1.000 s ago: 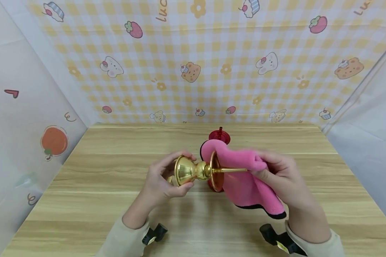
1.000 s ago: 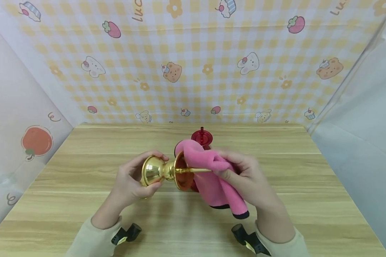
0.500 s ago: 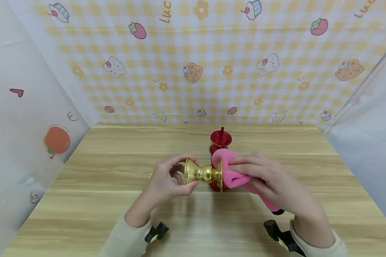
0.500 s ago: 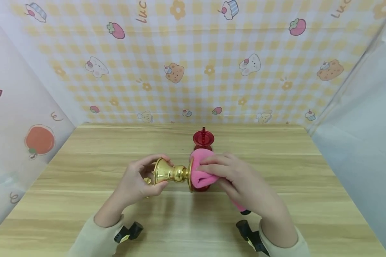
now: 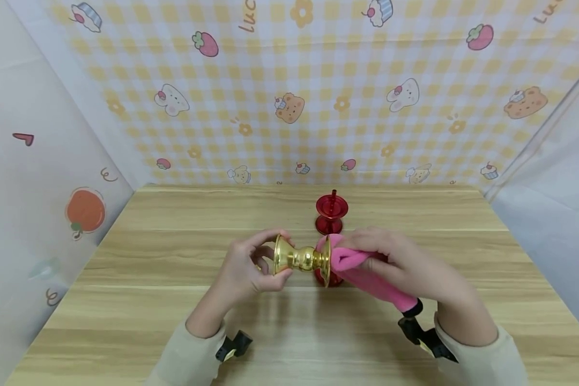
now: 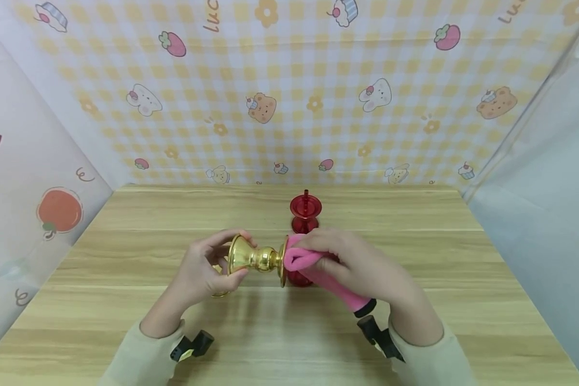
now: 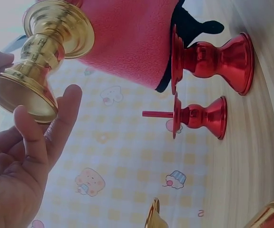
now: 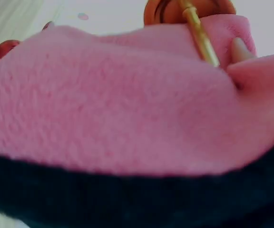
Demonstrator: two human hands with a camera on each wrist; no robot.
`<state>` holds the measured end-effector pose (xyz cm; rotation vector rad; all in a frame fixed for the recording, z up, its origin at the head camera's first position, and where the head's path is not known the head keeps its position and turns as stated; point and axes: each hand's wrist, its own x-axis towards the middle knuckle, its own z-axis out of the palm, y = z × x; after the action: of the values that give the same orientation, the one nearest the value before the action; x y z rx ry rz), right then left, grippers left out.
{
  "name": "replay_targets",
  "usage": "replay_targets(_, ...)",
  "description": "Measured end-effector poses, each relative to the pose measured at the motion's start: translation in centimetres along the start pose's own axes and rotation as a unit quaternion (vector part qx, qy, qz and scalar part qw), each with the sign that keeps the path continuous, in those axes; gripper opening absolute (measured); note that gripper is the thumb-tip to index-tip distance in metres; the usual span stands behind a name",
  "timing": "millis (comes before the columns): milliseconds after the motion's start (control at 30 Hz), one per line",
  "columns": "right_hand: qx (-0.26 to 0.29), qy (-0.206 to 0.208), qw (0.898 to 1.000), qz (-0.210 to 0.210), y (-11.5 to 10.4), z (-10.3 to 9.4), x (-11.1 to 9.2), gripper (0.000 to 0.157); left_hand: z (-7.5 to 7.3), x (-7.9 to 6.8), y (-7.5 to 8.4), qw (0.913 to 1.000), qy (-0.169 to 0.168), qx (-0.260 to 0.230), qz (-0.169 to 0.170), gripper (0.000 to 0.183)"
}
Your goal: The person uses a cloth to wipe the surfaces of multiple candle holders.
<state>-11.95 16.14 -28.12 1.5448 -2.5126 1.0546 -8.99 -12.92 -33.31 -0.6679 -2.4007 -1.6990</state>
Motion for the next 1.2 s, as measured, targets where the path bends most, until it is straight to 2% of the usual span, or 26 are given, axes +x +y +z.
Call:
replay_targets(167, 0.121, -0.038, 0.992, 0.028, 1.1, -0.4, 0.0, 0.031, 0.0, 0.1, 0.0, 1.0, -0.003, -0.002, 0.007, 0.051)
replay_targets(300, 0.146, -0.04, 0.987, 0.054, 1.4, -0.4, -0.2, 0.033, -0.1, 0.0, 0.2, 0.9999, -0.002, 0.002, -0.012, 0.052)
replay_targets(500, 0.123, 0.007, 0.99, 0.068, 1.1, -0.3, -0.5, 0.035, -0.4, 0.1, 0.4, 0.9994, 0.021, -0.005, -0.028, 0.052)
replay_targets(633, 0.136, 0.045, 0.987, 0.074, 0.7, -0.3, -0.9, 0.033, -0.4, 0.1, 0.3, 0.9991, 0.037, -0.014, -0.015, 0.051)
replay_targets(700, 0.146, 0.077, 0.983, 0.082, 0.7, -0.1, -1.2, 0.033, -0.3, 0.1, 0.3, 0.9985, 0.049, -0.023, -0.002, 0.05)
replay_targets(833, 0.183, 0.151, 0.968, 0.086, 0.8, 0.0, -1.6, 0.043, -0.1, 0.1, 0.3, 0.995, 0.086, -0.03, 0.041, 0.049)
replay_targets(900, 0.217, 0.188, 0.955, 0.074, 0.8, 0.1, -1.5, 0.049, 0.0, 0.2, 0.4, 0.9927, 0.103, -0.03, 0.055, 0.048)
replay_targets(1067, 0.274, 0.274, 0.92, 0.057, 0.1, 0.3, -1.0, 0.047, 0.0, 0.2, 0.6, 0.9883, 0.132, -0.064, 0.042, 0.047)
replay_targets(1200, 0.309, 0.318, 0.894, 0.06, -0.3, 0.5, -0.9, 0.041, 0.0, 0.2, 0.8, 0.9847, 0.143, -0.091, 0.04, 0.047)
